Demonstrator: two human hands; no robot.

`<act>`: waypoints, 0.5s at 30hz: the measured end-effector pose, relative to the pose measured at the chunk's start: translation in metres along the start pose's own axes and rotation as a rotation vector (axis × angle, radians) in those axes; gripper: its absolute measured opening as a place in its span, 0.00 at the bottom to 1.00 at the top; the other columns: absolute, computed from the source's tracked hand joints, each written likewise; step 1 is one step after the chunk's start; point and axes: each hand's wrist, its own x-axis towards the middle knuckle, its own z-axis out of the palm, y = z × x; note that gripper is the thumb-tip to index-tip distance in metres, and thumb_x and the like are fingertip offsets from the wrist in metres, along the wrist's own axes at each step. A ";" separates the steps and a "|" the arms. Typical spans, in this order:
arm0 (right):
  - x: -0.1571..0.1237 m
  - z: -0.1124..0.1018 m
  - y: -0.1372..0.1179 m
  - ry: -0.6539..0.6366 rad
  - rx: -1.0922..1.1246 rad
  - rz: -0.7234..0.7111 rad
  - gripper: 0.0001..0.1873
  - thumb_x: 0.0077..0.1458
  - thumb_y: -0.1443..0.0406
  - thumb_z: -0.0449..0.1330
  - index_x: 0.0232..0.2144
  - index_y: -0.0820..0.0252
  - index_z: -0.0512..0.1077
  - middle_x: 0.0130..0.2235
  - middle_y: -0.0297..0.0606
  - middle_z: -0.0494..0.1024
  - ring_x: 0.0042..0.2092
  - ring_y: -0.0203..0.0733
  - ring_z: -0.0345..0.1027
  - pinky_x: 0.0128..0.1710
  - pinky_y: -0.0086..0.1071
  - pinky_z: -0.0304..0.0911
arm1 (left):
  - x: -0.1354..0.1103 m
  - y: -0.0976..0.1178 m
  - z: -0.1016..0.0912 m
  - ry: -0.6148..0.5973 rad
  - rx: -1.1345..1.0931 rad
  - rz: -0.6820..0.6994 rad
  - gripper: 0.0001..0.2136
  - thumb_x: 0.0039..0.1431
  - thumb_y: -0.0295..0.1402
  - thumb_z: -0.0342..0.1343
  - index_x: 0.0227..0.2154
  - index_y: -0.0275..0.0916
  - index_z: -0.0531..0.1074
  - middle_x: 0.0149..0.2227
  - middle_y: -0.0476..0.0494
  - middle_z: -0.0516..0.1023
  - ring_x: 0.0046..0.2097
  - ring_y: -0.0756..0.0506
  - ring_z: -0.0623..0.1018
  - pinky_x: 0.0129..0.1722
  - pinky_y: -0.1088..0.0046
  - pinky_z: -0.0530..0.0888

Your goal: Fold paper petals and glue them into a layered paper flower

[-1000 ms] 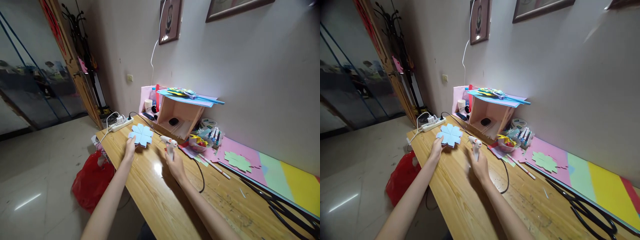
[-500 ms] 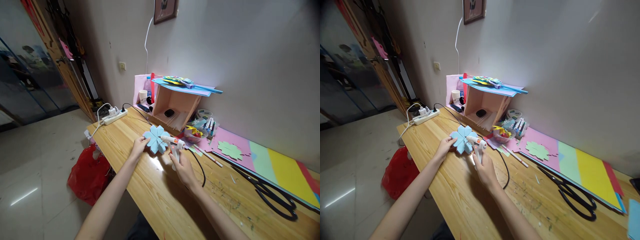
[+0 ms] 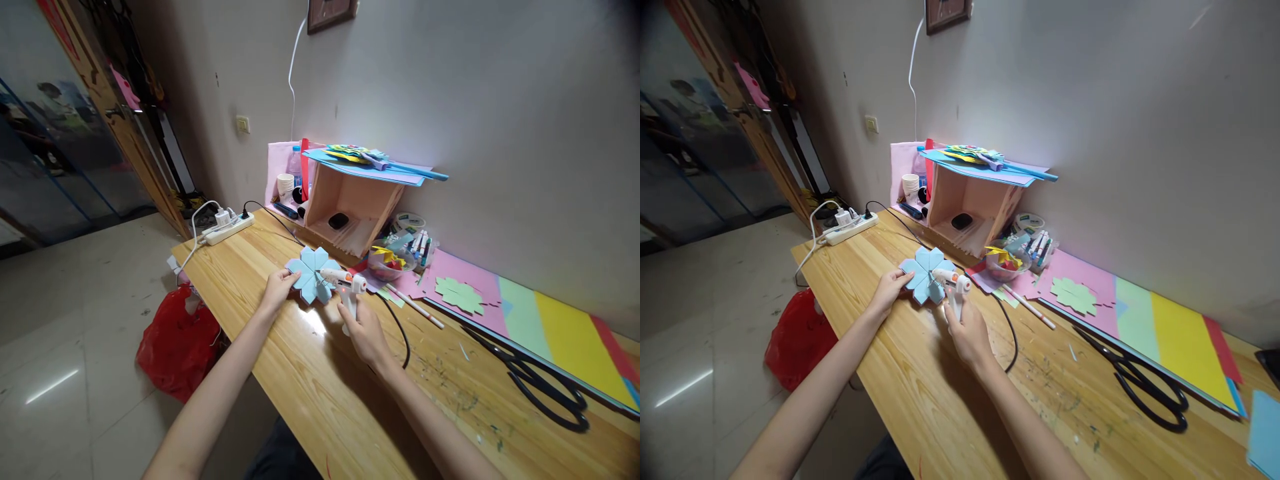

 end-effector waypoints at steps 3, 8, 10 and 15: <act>0.000 -0.001 -0.001 -0.014 -0.004 0.001 0.21 0.55 0.55 0.46 0.44 0.63 0.67 0.36 0.42 0.74 0.37 0.44 0.66 0.36 0.32 0.57 | -0.001 0.002 0.001 0.002 0.004 0.001 0.16 0.33 0.40 0.65 0.24 0.32 0.73 0.21 0.46 0.76 0.23 0.50 0.73 0.27 0.75 0.69; -0.002 -0.003 -0.002 -0.027 -0.035 -0.003 0.22 0.55 0.55 0.46 0.42 0.64 0.68 0.34 0.42 0.74 0.35 0.44 0.66 0.34 0.32 0.57 | -0.001 0.002 0.001 0.003 0.010 0.002 0.17 0.33 0.40 0.65 0.25 0.32 0.73 0.22 0.46 0.76 0.24 0.50 0.73 0.28 0.74 0.70; -0.003 -0.004 -0.002 -0.036 -0.048 -0.006 0.21 0.55 0.55 0.46 0.41 0.64 0.68 0.33 0.42 0.74 0.34 0.44 0.66 0.34 0.32 0.57 | -0.001 0.001 0.001 0.008 0.015 0.002 0.16 0.34 0.40 0.65 0.24 0.32 0.73 0.22 0.47 0.75 0.23 0.50 0.72 0.27 0.74 0.70; -0.004 -0.003 0.000 -0.041 -0.066 -0.012 0.21 0.55 0.56 0.47 0.43 0.64 0.68 0.35 0.42 0.74 0.35 0.45 0.66 0.35 0.33 0.58 | 0.001 -0.001 -0.002 0.017 0.031 0.005 0.15 0.35 0.40 0.64 0.22 0.32 0.72 0.20 0.48 0.74 0.21 0.51 0.71 0.24 0.76 0.68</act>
